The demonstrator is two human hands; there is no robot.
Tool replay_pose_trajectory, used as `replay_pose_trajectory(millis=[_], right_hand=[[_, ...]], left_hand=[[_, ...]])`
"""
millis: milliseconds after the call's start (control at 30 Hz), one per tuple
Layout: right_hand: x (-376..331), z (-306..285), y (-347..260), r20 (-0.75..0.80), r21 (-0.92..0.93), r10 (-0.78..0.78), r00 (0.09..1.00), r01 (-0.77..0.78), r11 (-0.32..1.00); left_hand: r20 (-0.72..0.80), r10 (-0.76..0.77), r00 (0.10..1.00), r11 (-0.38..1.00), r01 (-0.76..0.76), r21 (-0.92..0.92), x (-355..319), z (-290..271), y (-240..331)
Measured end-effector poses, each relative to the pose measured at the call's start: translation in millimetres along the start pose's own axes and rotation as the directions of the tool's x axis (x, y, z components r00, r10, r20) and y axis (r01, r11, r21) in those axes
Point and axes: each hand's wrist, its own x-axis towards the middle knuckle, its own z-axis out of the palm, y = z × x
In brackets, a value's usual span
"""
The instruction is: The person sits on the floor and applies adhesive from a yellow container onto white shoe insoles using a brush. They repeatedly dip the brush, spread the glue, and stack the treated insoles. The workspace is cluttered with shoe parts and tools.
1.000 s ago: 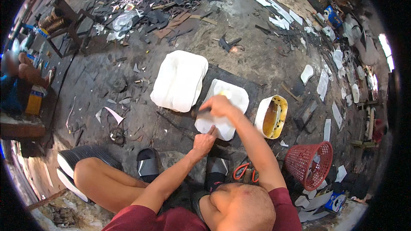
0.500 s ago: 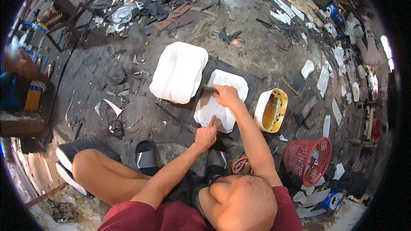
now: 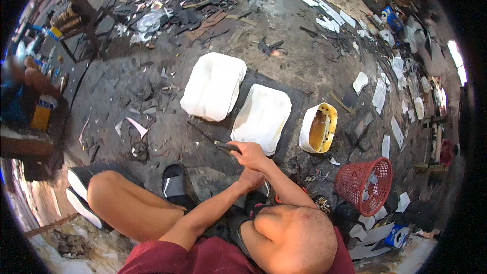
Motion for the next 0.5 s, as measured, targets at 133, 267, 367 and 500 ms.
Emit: replay_pose_trajectory(millis=[133, 267, 367, 500], right_hand=[[-10, -88, -1, -0.536, 0.400, 0.139, 0.832, 0.106, 0.910], [-7, -183, 42, -0.759, 0.233, 0.120, 0.640, 0.095, 0.968], [21, -188, 81, -0.675, 0.073, 0.078, 0.734, -0.039, 0.997], [75, -156, 124, -0.051, -0.232, -0.107, 0.993, 0.093, 0.968]], left_hand=[[0.321, -0.239, 0.916, 0.958, 0.276, -0.076, 31, -20, -24], [0.318, -0.229, 0.920, 0.971, 0.237, 0.016, 62, -30, -46], [0.342, -0.252, 0.905, 0.968, 0.240, 0.078, 58, -27, -48], [0.277, -0.267, 0.923, 0.963, 0.245, 0.114, 41, -17, -46]])
